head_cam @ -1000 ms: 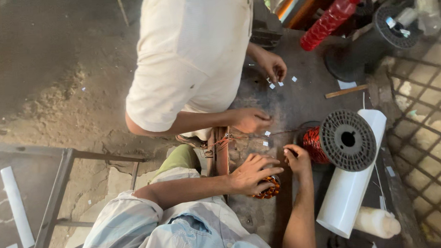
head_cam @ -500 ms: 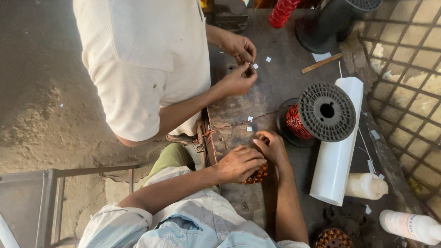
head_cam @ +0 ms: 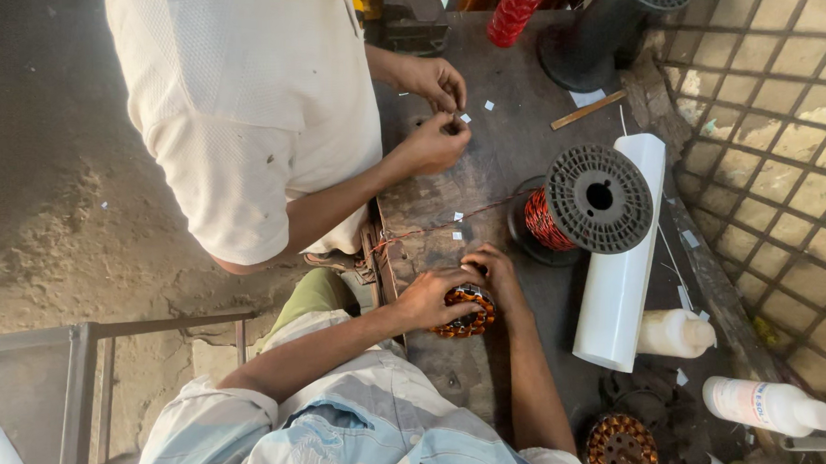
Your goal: The person winds copper wire around a circular stator core, inserting small white paper spacers between the windings. They rotate the core to access different slots and continue the winding process while a coworker works nearby.
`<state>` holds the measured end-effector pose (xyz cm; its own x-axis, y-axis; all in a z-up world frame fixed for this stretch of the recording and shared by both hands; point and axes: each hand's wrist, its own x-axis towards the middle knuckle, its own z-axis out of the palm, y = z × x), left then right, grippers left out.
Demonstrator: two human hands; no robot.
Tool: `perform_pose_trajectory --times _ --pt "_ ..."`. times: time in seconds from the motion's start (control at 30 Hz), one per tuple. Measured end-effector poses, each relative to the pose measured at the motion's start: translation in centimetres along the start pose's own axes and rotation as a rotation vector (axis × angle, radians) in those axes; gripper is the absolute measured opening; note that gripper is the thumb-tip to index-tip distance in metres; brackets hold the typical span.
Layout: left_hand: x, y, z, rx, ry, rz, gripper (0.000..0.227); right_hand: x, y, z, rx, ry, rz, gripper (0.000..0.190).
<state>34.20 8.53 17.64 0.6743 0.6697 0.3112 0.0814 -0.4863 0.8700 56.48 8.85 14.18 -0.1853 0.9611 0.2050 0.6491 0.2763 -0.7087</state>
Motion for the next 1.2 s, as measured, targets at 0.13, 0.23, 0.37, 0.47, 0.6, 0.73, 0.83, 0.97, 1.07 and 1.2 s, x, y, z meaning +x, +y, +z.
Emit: perform_pose_trajectory --times 0.13,0.23,0.37,0.47,0.6,0.73,0.83,0.97,1.07,1.2 --pt "-0.3 0.3 0.1 0.015 0.062 0.006 0.042 1.5 -0.6 -0.1 -0.120 0.069 -0.041 0.018" --pt "-0.2 0.2 -0.3 -0.033 0.053 -0.056 0.040 3.7 -1.5 0.4 -0.087 0.138 -0.010 0.018" --pt "-1.0 0.1 0.3 -0.091 0.115 -0.022 0.040 4.6 -1.9 1.5 -0.251 0.106 -0.124 0.027" --pt "-0.3 -0.2 -0.9 -0.100 0.134 0.049 0.043 6.4 -2.0 2.0 -0.349 0.051 -0.246 0.032" --pt "-0.4 -0.2 -0.2 -0.091 0.095 -0.006 0.041 3.7 -1.0 1.6 -0.411 0.055 -0.230 0.025" --pt "-0.5 -0.8 0.2 -0.113 0.067 -0.079 0.043 0.0 -0.3 0.5 -0.436 0.127 -0.124 0.023" --pt "-0.5 -1.1 0.4 -0.154 0.043 -0.136 0.045 -2.5 -0.8 -0.6 -0.474 0.159 -0.054 0.037" --pt "-0.7 -1.1 0.7 -0.171 0.111 -0.093 0.045 -3.6 -2.5 -1.1 -0.469 0.254 -0.101 0.032" --pt "-1.2 -0.7 0.8 -0.226 0.130 -0.144 0.047 -4.0 -3.9 -0.5 -0.502 0.271 -0.067 0.040" --pt "-1.8 0.2 -0.5 -0.240 0.101 -0.217 0.048 -3.4 -5.2 0.9 -0.501 0.223 -0.043 0.040"
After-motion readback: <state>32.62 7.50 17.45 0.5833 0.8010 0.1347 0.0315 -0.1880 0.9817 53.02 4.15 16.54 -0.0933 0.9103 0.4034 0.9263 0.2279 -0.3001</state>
